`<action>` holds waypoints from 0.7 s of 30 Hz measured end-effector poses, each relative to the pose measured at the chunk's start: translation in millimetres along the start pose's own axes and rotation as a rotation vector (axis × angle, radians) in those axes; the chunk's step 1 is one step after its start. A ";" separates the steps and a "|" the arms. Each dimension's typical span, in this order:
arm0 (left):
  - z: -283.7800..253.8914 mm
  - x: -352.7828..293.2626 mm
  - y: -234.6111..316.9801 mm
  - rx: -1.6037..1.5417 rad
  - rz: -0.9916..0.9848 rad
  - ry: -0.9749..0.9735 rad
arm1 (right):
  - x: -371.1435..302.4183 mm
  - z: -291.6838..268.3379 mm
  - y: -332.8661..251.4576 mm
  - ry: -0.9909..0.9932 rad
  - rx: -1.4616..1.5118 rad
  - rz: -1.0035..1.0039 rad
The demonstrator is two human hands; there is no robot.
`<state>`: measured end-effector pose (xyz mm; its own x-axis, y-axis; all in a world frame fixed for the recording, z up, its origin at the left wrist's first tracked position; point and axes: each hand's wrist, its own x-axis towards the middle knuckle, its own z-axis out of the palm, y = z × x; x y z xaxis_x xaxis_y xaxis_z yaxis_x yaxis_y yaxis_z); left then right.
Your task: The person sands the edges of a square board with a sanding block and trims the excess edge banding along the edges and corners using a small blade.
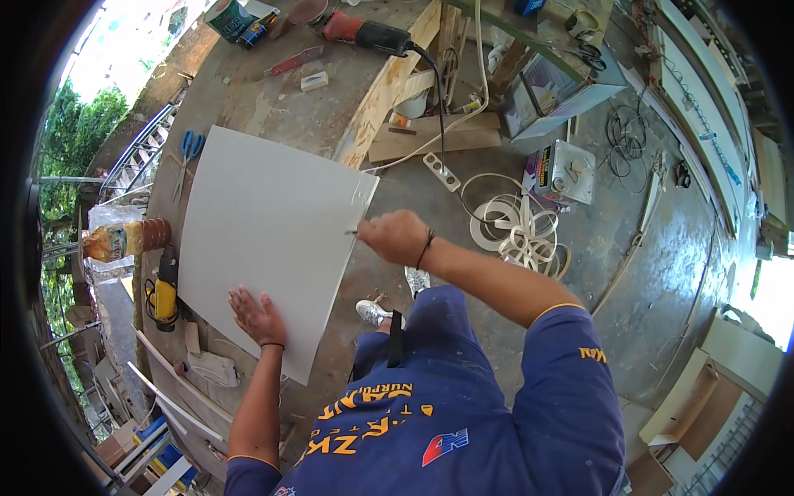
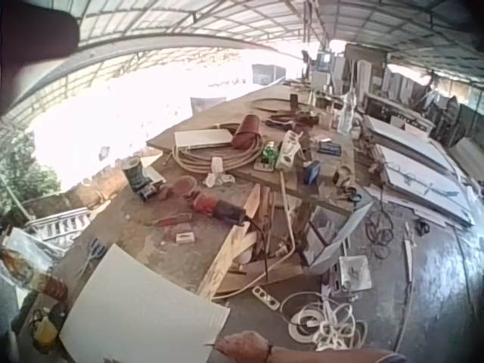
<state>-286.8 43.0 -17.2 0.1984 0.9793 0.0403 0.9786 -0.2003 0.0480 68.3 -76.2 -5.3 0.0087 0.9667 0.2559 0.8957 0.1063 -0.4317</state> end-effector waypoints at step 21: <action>0.8 1.6 -0.9 0.005 -0.019 -0.018 | 10.4 6.9 41.4 0.118 -0.208 0.126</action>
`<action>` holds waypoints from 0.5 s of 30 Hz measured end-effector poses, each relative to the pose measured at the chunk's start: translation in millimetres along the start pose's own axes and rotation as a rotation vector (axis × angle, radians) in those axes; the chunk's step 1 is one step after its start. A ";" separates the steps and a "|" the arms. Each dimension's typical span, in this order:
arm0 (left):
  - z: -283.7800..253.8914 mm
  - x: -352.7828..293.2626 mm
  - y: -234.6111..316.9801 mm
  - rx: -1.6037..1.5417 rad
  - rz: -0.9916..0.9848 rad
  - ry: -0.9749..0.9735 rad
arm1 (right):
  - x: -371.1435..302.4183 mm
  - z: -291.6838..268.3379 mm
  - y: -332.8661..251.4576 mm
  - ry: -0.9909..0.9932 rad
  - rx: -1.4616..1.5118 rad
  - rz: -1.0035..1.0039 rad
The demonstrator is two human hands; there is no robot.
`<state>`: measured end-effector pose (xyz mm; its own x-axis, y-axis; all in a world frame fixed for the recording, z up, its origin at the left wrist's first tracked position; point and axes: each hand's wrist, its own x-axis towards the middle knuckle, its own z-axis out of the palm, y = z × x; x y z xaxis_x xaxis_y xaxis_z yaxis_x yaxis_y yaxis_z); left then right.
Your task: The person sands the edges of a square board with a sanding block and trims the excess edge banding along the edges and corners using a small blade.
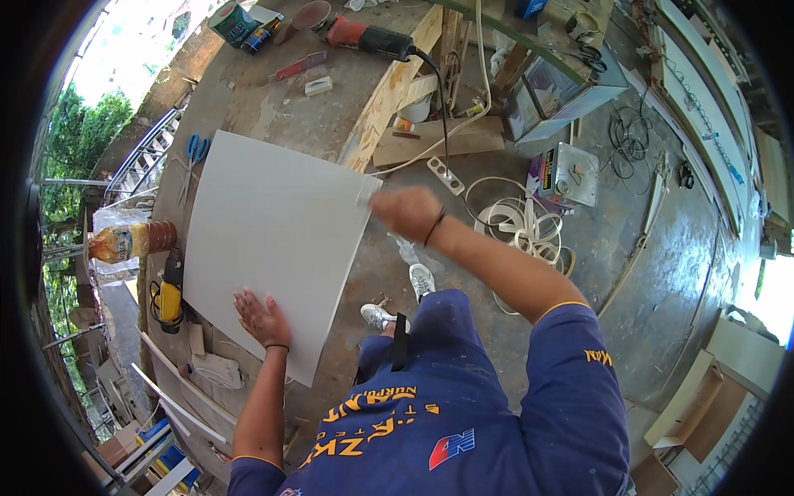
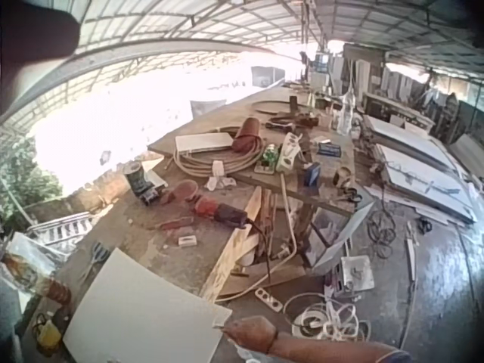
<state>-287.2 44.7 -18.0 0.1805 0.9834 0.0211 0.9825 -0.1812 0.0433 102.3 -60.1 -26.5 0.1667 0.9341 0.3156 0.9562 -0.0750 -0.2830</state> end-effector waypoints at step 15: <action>-0.9 -1.0 1.8 -0.003 -0.001 0.004 | 5.0 -21.3 -9.2 -0.124 0.082 -0.040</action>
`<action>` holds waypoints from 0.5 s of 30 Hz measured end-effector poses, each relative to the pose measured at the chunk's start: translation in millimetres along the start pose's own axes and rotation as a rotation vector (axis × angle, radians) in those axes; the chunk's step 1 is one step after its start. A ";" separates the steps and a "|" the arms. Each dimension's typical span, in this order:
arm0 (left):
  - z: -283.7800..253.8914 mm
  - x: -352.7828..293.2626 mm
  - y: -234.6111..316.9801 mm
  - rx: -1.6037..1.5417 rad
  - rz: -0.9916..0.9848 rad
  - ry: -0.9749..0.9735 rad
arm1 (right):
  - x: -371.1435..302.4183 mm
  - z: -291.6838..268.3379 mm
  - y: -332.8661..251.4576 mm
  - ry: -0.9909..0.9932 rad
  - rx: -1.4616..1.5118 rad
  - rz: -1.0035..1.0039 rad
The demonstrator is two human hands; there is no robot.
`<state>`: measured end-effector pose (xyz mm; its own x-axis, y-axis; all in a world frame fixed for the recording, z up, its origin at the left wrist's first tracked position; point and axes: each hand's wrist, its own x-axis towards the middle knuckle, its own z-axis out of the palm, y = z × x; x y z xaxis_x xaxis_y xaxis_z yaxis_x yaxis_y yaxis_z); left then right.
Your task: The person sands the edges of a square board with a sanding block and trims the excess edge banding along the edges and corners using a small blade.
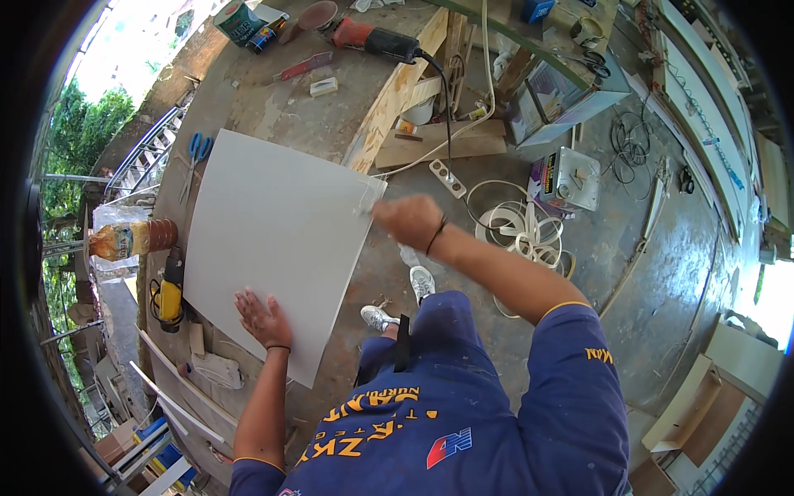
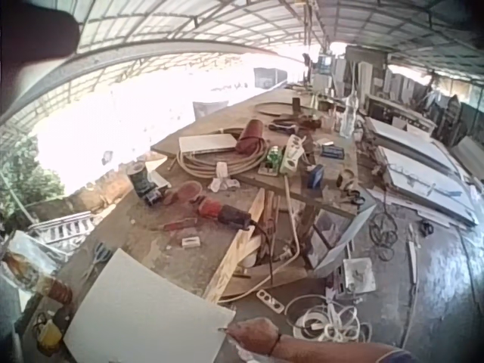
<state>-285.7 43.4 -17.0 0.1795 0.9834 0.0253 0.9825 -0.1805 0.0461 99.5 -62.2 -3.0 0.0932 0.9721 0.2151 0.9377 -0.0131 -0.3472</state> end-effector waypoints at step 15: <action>-0.7 0.9 1.1 -0.012 -0.004 0.005 | 17.5 -16.3 29.6 0.039 -0.105 0.189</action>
<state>-284.5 44.1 -16.3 0.1749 0.9841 0.0296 0.9826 -0.1764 0.0586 134.3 -49.4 5.3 0.2820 0.9402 0.1912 0.9318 -0.2209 -0.2879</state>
